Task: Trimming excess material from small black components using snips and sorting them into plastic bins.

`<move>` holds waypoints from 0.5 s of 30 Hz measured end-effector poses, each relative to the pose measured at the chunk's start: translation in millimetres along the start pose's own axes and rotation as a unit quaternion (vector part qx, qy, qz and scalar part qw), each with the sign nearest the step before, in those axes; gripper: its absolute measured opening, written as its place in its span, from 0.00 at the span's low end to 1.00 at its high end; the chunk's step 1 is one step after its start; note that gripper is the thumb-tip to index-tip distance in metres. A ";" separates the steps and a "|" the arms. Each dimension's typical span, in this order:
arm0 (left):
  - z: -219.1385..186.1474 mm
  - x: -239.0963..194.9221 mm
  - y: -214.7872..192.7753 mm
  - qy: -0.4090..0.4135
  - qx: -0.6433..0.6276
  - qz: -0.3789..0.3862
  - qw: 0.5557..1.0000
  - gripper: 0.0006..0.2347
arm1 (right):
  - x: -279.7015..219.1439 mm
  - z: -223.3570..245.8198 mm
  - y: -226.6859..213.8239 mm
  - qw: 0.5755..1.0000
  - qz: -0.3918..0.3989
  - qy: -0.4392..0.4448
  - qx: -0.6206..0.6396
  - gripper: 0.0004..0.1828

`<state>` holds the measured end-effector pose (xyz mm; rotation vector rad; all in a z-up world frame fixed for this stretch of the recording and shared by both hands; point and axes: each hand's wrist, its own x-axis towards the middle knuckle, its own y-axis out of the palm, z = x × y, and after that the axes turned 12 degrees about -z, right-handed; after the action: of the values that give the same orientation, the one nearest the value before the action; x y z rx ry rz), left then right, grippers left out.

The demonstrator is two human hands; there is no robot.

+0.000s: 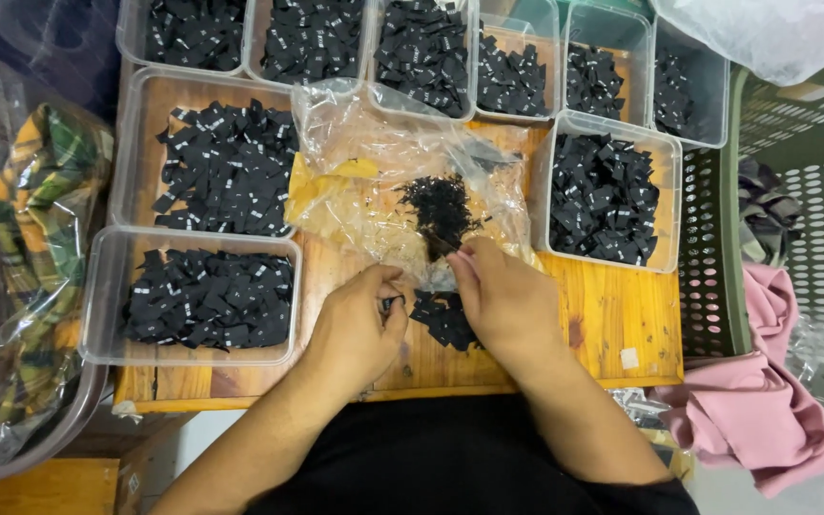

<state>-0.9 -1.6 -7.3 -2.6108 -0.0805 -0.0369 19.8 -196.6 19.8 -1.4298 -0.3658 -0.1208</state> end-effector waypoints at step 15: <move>-1.7 -1.9 2.5 -0.029 0.008 -0.016 0.999 0.13 | -0.7 -3.1 1.0 0.996 -0.040 -0.004 -0.076 0.13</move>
<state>-2.6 -4.8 -7.2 -2.5945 -0.1429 0.0289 20.0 -199.6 18.3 -1.5667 -0.4274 -0.2118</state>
